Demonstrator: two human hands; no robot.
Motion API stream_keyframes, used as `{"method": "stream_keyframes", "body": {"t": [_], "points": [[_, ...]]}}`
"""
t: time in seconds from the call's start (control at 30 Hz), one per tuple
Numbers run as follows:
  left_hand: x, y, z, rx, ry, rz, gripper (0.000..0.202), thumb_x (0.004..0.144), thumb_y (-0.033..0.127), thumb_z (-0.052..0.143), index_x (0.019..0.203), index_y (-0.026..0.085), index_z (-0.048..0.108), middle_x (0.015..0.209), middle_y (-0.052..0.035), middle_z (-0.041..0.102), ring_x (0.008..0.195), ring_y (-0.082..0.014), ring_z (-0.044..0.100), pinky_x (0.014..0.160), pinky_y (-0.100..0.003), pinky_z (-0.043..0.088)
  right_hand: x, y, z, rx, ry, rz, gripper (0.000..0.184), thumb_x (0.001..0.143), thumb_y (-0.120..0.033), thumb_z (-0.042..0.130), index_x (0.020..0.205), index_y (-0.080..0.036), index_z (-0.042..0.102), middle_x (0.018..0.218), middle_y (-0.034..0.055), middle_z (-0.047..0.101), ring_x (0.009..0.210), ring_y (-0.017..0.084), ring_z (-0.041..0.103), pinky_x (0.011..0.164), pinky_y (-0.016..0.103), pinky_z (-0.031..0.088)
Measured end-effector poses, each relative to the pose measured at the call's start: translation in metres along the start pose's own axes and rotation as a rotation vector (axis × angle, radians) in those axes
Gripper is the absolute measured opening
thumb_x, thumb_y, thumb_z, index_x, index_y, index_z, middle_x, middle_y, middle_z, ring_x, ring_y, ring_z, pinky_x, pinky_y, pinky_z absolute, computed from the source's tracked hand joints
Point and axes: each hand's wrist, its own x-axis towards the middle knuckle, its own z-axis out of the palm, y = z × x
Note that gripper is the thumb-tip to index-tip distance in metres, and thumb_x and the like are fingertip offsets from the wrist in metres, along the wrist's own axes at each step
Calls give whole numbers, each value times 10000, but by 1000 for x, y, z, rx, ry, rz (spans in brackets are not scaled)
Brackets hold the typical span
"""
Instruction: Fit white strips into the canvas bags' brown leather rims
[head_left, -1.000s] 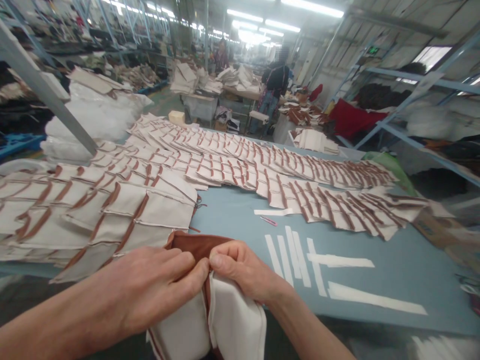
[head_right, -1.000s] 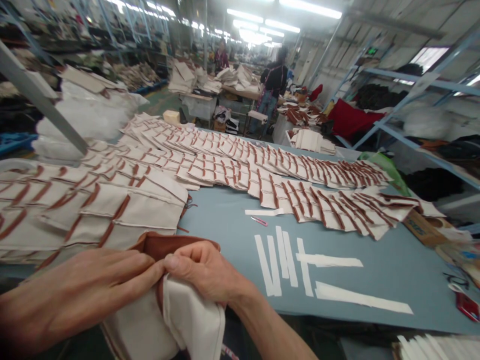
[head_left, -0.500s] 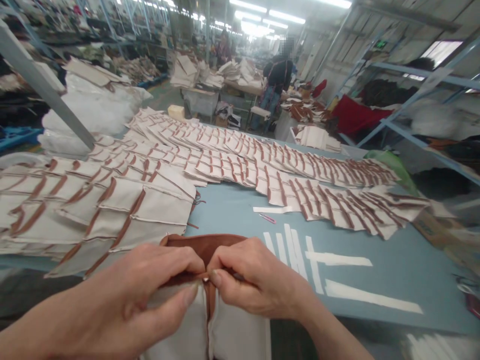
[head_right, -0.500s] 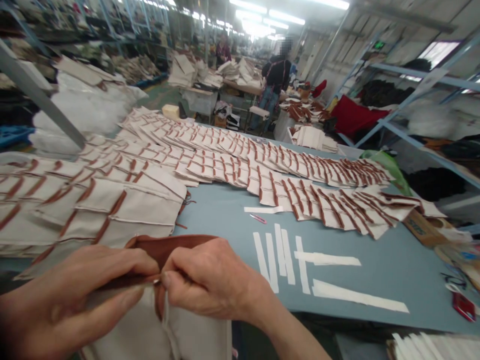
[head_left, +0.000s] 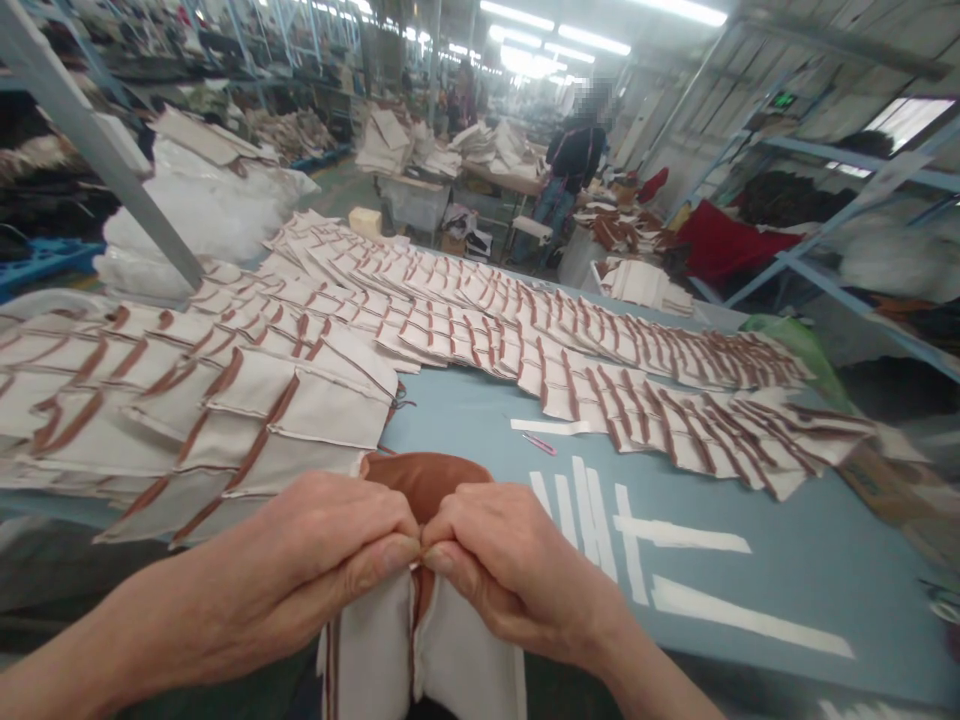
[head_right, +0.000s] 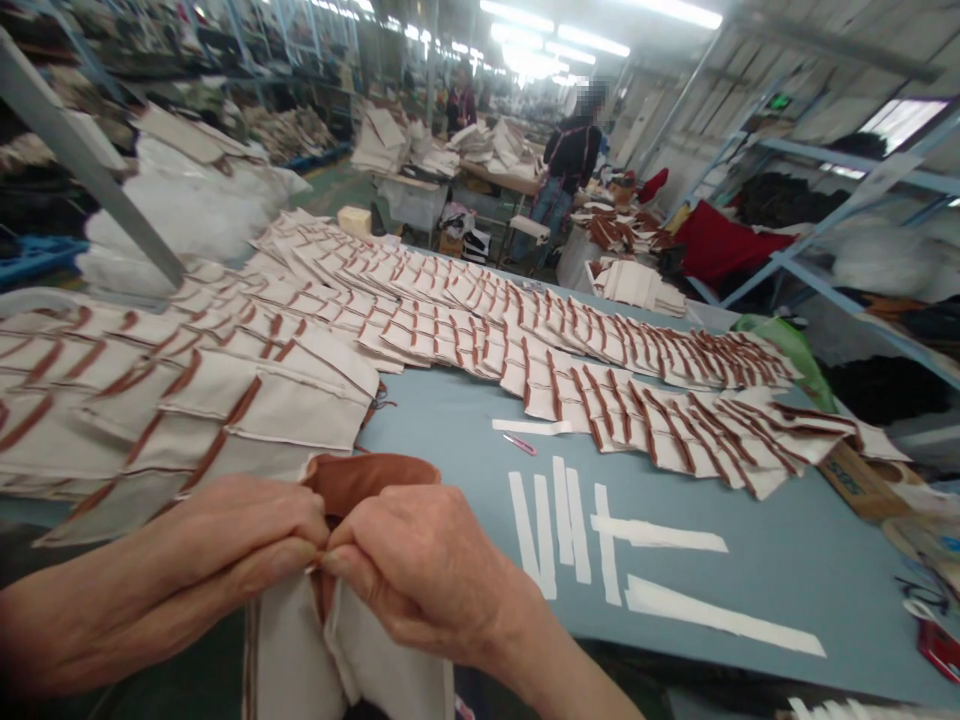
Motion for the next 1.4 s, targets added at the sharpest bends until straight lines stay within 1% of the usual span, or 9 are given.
{"method": "stream_keyframes", "body": {"t": [0.17,0.37,0.6,0.83,0.9,1.0,1.13,1.23,1.4], "points": [[-2,-5,9,-49,-69,1,367,1206,308,357,923,243,583,829,35,650,736,-152,593,709,-276,400,-4,4,-1,35,-25,33,303,1168,-276,427,918,-218,590,807,25,695,730,162,637,730,281,451],[-7,-18,29,165,29,85,337,1180,204,360,890,243,528,759,38,587,655,-169,536,651,-367,304,-8,10,2,69,-50,90,268,1157,-255,414,966,-222,599,823,18,710,729,158,648,710,267,452],[-3,-15,33,61,142,39,249,985,63,468,825,250,432,681,90,521,575,-106,491,589,-306,298,-9,2,6,-218,-112,71,209,1026,-129,419,1018,-189,619,876,66,739,780,215,685,734,328,464],[0,-5,32,63,203,25,256,928,59,470,758,243,414,605,103,483,518,-90,443,555,-279,288,-5,-1,4,48,-41,139,209,897,-97,421,892,-234,580,761,-4,671,674,163,582,708,299,427],[0,-4,32,52,208,19,251,924,57,462,759,244,432,607,99,489,519,-92,445,548,-274,290,-1,-1,3,166,-41,187,209,963,-144,417,872,-229,585,777,-4,660,706,156,579,738,289,435],[-1,-5,29,0,173,-4,247,930,71,470,755,244,443,613,100,498,521,-93,445,541,-259,306,3,4,5,375,-78,310,297,1074,-353,509,823,-215,591,739,-22,616,671,133,542,684,264,408],[-5,-7,17,-149,40,-73,250,1019,101,496,821,245,549,712,88,612,619,-95,551,618,-203,396,0,12,12,606,-122,426,470,1036,-612,652,807,-207,587,677,-48,537,590,109,432,558,249,310],[-10,-9,11,-231,-44,-106,233,1076,140,511,914,255,631,827,67,699,723,-110,627,706,-191,454,-4,12,11,600,-146,435,464,1045,-625,636,845,-209,592,671,-58,502,595,108,397,555,246,293],[-15,-8,18,-154,-3,-133,229,1052,127,526,869,242,602,788,55,670,707,-125,606,663,-227,421,3,7,2,513,-218,473,402,1052,-563,627,870,-206,604,690,-54,540,606,110,431,563,238,319]]}}
